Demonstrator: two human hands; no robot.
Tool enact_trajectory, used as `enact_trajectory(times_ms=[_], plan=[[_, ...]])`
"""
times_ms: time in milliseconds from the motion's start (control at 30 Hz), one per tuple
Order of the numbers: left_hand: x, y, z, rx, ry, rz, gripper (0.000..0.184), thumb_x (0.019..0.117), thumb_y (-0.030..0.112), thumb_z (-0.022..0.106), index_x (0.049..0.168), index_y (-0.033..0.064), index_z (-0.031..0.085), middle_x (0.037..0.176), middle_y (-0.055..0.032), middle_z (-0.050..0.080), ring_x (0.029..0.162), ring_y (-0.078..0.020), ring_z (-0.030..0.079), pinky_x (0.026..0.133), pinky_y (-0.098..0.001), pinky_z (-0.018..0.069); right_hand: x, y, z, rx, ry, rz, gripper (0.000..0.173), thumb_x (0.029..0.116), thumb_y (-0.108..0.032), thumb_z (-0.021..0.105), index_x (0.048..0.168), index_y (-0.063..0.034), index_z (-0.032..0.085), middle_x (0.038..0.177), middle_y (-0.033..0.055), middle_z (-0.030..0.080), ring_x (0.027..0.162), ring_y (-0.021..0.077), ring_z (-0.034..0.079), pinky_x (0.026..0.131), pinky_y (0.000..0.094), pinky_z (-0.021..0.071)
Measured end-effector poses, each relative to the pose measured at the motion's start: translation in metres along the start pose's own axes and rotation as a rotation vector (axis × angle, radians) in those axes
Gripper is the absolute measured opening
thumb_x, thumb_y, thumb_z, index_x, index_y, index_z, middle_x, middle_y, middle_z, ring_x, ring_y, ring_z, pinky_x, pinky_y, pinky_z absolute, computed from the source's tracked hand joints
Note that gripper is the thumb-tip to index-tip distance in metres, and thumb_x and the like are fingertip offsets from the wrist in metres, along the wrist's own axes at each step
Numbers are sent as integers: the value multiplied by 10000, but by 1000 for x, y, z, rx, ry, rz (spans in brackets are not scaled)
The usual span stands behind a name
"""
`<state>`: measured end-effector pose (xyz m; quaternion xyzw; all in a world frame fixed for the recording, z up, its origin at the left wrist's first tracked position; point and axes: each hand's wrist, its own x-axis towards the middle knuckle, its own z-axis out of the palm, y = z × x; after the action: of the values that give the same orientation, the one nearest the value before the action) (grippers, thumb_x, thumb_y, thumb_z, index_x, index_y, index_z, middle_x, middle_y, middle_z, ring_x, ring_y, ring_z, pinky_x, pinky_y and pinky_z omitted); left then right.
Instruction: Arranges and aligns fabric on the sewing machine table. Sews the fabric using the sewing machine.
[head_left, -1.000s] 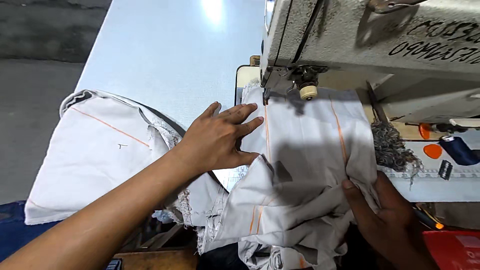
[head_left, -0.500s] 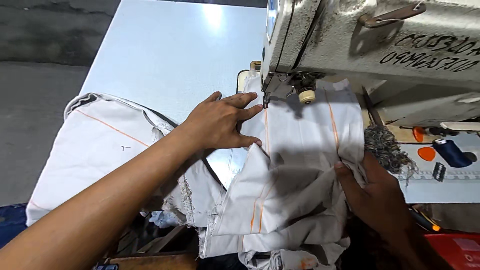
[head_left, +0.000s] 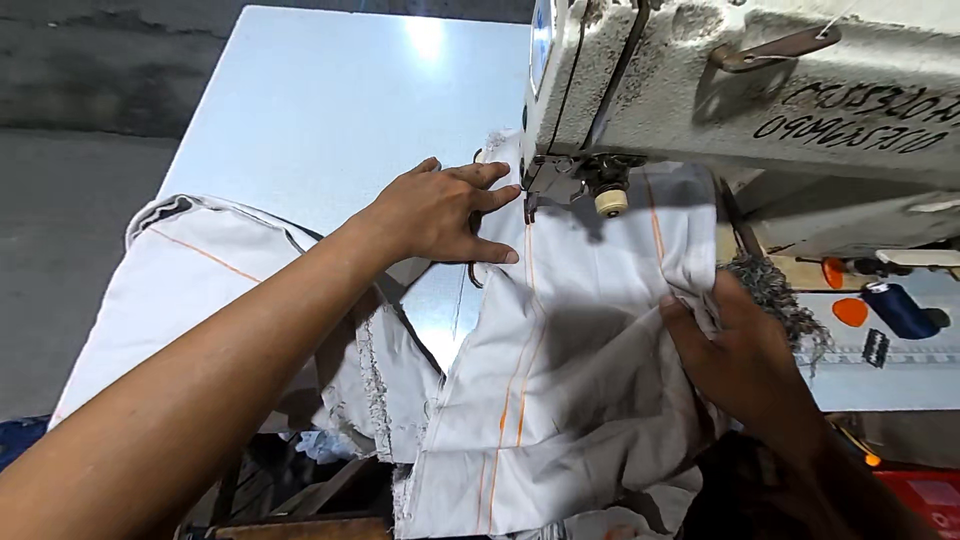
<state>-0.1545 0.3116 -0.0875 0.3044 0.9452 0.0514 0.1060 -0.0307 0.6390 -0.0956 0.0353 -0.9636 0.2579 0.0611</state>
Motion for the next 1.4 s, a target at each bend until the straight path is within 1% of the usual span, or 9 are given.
enact_trajectory(times_ms=[200, 267, 367, 400, 467, 533, 700, 1000, 1400], plan=[[5, -3, -4, 13, 31, -16, 895, 864, 844, 428, 1526, 249, 518, 1602, -81, 446, 1399, -297, 512, 1125, -642, 330, 12, 0, 0, 0, 9, -30, 341, 997, -348, 516, 1160, -68, 623, 819, 62, 669, 752, 135, 665, 649, 369, 535], [-9, 6, 0, -5, 222, -4, 686, 966, 632, 515, 1459, 162, 593, 1495, -137, 561, 1276, -337, 618, 1088, -641, 392, 16, 1, -1, 2, 21, -55, 331, 996, -333, 520, 1149, -58, 623, 801, 68, 662, 728, 143, 658, 634, 374, 529], [-47, 50, 13, -48, 645, 129, 292, 998, 247, 575, 1108, 45, 756, 1118, -129, 751, 980, -279, 727, 861, -496, 564, 18, 0, 0, -2, 19, -46, 324, 992, -345, 523, 1142, -75, 621, 786, 49, 645, 701, 138, 643, 609, 372, 518], [-60, 66, 22, -68, 665, 187, 279, 1002, 262, 583, 1066, 64, 770, 1088, -96, 756, 985, -233, 718, 857, -445, 572, 18, -1, 1, -7, 19, -40, 326, 989, -357, 523, 1141, -84, 619, 777, 42, 639, 694, 139, 640, 598, 376, 514], [-82, 88, 45, -30, 529, 204, 401, 1056, 397, 512, 1237, 123, 742, 1332, -61, 693, 1304, -205, 613, 1099, -455, 487, 20, -1, -1, -16, 5, -46, 346, 992, -365, 528, 1174, -83, 612, 787, 53, 645, 702, 160, 648, 599, 408, 521], [-93, 96, 65, -3, 426, 149, 525, 1069, 505, 414, 1379, 163, 665, 1494, -37, 584, 1449, -190, 474, 1198, -478, 371, 21, -1, -2, -12, -11, -49, 348, 991, -351, 537, 1197, -80, 605, 806, 67, 656, 714, 180, 657, 606, 433, 528], [-103, 107, 72, 38, 356, -24, 656, 1029, 641, 336, 1415, 205, 639, 1492, -38, 586, 1401, -231, 532, 1157, -602, 364, 25, -9, -5, -30, -20, -49, 327, 983, -343, 550, 1168, -79, 606, 758, 70, 633, 655, 212, 639, 548, 453, 504], [-85, 94, 63, 63, 317, -56, 702, 991, 704, 337, 1403, 231, 652, 1532, -10, 546, 1419, -204, 508, 1173, -602, 337, 41, -10, -8, -75, -63, 45, 325, 1000, -321, 572, 1223, -85, 576, 836, 141, 670, 759, 331, 683, 618, 574, 511], [-55, 71, 56, 43, 332, -47, 721, 971, 717, 361, 1443, 236, 619, 1546, -28, 530, 1412, -234, 515, 1151, -621, 337, 71, -8, -6, -176, -63, 3, 368, 1018, -349, 521, 1147, -8, 570, 807, 211, 638, 728, 424, 661, 588, 620, 487]])
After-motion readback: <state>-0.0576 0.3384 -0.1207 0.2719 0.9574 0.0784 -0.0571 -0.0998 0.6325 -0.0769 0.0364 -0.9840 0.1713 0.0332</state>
